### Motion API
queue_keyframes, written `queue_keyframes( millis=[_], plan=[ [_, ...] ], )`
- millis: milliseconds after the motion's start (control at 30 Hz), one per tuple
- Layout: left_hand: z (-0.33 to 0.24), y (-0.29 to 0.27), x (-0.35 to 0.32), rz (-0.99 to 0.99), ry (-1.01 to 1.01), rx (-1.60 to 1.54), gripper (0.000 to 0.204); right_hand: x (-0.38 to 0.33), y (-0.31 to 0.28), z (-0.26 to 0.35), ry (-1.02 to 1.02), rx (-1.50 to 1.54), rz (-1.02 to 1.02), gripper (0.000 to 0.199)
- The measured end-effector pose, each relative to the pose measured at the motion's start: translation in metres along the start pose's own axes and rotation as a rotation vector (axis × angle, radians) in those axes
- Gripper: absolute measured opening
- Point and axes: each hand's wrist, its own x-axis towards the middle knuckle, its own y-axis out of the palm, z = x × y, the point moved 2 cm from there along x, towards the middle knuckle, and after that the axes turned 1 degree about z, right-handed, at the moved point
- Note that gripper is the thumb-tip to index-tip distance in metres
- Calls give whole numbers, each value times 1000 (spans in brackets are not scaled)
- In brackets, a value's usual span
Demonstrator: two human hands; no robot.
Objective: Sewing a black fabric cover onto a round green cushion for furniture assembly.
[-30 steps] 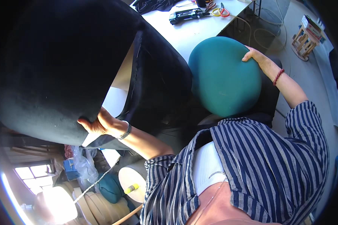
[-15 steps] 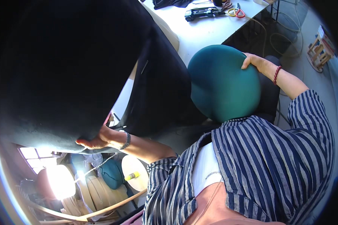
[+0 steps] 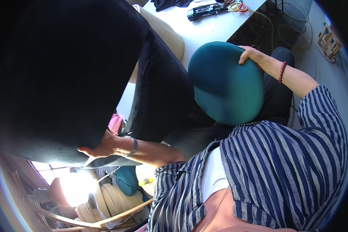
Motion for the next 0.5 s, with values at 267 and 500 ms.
queue_keyframes(
  millis=[267, 500],
  plan=[
    [-18, -5, 11, 127, -172, -144, 41, -10, -5, -16, -78, 42, -101, 54],
    [-5, 20, -13, 61, -76, -39, 38, -66, 36, -43, -40, 152, -371, 53]
  ],
)
